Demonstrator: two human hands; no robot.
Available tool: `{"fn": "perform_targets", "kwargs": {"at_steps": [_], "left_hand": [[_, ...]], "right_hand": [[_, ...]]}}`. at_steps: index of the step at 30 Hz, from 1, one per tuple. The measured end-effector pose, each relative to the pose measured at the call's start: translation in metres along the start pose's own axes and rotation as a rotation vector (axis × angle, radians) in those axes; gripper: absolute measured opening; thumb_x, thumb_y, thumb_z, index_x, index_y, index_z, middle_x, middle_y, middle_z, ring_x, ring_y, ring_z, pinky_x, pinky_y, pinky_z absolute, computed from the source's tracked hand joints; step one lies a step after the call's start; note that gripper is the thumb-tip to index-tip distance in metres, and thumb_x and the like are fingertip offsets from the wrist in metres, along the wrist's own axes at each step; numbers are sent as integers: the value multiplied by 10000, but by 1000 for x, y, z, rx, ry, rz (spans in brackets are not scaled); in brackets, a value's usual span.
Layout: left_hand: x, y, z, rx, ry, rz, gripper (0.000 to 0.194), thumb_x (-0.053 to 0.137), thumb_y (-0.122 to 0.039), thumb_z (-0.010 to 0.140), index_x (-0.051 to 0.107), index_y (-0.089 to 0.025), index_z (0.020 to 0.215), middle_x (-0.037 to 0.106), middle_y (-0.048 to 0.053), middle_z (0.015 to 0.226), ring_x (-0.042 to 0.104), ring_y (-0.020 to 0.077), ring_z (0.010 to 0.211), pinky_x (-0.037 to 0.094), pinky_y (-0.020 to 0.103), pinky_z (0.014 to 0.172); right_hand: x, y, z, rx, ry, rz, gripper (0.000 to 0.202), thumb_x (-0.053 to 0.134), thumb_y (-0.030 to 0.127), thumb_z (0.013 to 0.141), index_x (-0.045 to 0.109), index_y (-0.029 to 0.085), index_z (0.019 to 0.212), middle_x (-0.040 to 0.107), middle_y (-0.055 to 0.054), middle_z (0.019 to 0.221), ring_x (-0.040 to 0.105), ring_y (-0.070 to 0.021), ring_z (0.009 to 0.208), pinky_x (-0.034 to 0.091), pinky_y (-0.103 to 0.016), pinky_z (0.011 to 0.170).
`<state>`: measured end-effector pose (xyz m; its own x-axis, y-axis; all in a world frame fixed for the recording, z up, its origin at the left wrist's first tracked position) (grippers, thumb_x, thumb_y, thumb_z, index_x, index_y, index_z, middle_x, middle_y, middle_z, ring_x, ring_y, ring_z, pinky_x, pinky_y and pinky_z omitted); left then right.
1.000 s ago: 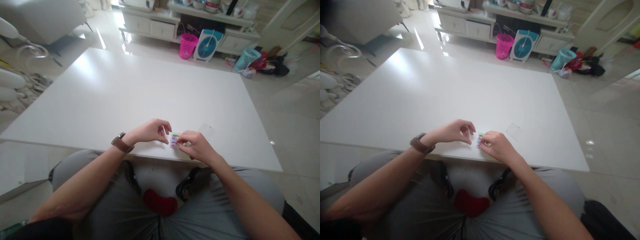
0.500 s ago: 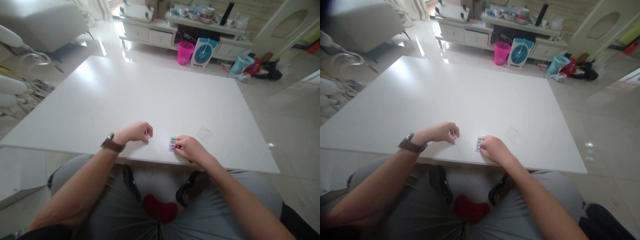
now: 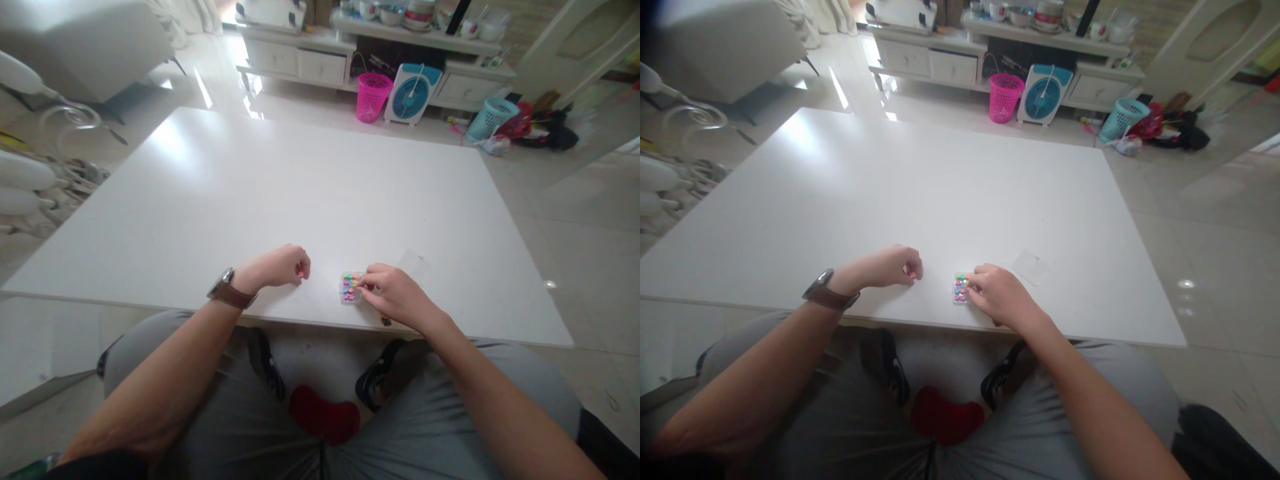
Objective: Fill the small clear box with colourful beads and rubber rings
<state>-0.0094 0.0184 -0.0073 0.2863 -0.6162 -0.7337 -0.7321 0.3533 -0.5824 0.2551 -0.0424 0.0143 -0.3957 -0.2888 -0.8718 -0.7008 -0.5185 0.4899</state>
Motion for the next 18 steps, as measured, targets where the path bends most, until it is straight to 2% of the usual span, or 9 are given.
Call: {"fn": "perform_targets", "kwargs": {"at_steps": [2, 5, 9, 15, 18], "left_hand": [[2, -9, 0, 75, -18, -90, 171, 642, -99, 675, 749, -162, 792, 710, 39, 794, 629, 155, 731, 462, 238, 664], [6, -27, 1, 186, -15, -344, 175, 673, -159, 735, 724, -154, 903, 713, 45, 864, 641, 149, 765, 491, 242, 694], [13, -47, 2, 309, 85, -698, 229, 724, -188, 758, 665, -143, 974, 709, 55, 912, 657, 150, 816, 518, 261, 735], [18, -49, 3, 262, 140, -942, 373, 786, -209, 738, 616, -155, 1065, 710, 62, 928, 667, 160, 868, 531, 303, 789], [17, -48, 2, 243, 175, -1009, 373, 787, -202, 744, 610, -160, 1069, 715, 64, 941, 672, 160, 885, 532, 308, 807]], "right_hand": [[-1, 3, 0, -5, -58, 39, 140, 607, 151, 905, 703, 173, 806, 604, -36, 759, 564, -166, 743, 428, -288, 698], [4, 12, -1, -60, -141, 153, 99, 604, 158, 915, 700, 181, 909, 623, -43, 818, 581, -170, 784, 455, -291, 726], [13, 22, -2, -139, -180, 265, 145, 602, 149, 917, 688, 193, 1025, 641, -56, 912, 604, -173, 834, 485, -292, 749], [11, 22, -2, -171, -233, 336, 161, 600, 163, 928, 713, 217, 1027, 660, -59, 949, 628, -160, 810, 510, -286, 712], [7, 20, -3, -156, -243, 348, 140, 621, 166, 915, 720, 216, 1000, 671, -59, 941, 637, -163, 804, 519, -288, 710]]}}
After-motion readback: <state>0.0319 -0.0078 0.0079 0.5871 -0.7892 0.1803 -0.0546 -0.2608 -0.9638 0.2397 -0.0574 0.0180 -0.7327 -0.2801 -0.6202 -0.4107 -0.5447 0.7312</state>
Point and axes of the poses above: each hand's wrist, its own z-axis towards the middle knuckle, its own x-axis out of the palm, y = z × x, the point moved 1 cm from there along z, towards the middle knuckle
